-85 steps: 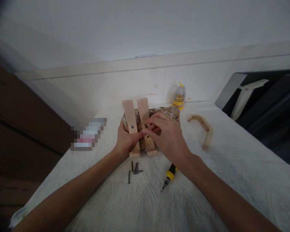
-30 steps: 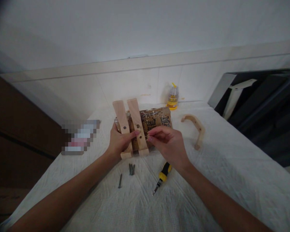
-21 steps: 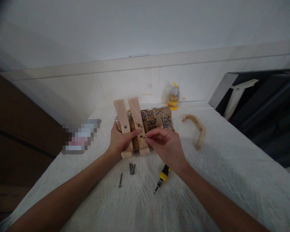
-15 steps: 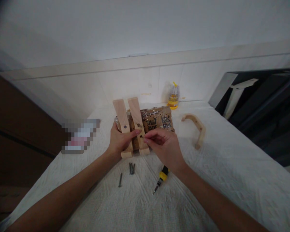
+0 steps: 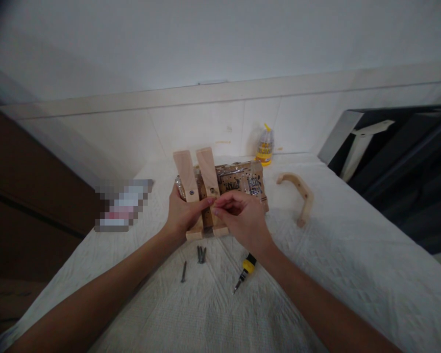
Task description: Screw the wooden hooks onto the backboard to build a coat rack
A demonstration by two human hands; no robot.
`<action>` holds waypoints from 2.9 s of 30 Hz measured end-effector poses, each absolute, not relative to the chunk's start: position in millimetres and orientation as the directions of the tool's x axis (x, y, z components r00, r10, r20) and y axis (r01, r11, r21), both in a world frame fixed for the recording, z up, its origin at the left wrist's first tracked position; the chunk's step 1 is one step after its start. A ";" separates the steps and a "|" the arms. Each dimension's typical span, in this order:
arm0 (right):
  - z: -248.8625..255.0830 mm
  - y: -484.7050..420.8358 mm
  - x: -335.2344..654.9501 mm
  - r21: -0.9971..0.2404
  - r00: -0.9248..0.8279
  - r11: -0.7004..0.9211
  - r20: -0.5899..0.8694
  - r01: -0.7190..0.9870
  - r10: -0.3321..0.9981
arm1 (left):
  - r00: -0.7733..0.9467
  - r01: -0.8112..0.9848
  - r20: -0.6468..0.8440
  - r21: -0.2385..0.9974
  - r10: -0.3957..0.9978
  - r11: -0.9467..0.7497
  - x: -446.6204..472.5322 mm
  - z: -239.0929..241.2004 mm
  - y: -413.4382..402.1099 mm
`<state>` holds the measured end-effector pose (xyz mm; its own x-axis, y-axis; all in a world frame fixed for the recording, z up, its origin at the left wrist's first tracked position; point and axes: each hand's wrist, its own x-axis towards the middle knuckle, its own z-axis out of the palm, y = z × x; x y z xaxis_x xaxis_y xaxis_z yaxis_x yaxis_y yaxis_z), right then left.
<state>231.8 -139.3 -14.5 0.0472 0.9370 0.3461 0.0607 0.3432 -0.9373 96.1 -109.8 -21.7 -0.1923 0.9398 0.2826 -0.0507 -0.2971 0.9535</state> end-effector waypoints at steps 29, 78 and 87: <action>-31.3 -197.7 324.1 -0.110 -0.649 0.731 0.386 0.673 0.656 | -0.139 -0.154 0.216 0.959 0.966 -0.237 91.3 -31.0 -103.6; 2.6 -193.9 269.1 -0.466 0.037 0.726 0.853 0.506 0.521 | -0.239 0.009 0.228 0.973 0.944 -0.232 99.5 -20.9 -122.1; -3.3 -188.2 267.5 -0.468 0.027 0.754 0.857 0.462 0.515 | -0.229 0.009 0.237 0.970 0.944 -0.241 99.2 -20.5 -123.3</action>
<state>267.5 -188.2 -3.3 0.0267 0.5153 0.8566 0.4616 0.7537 -0.4678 99.2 -123.3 -20.5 -0.2294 0.9441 0.2366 0.0095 -0.2410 0.9705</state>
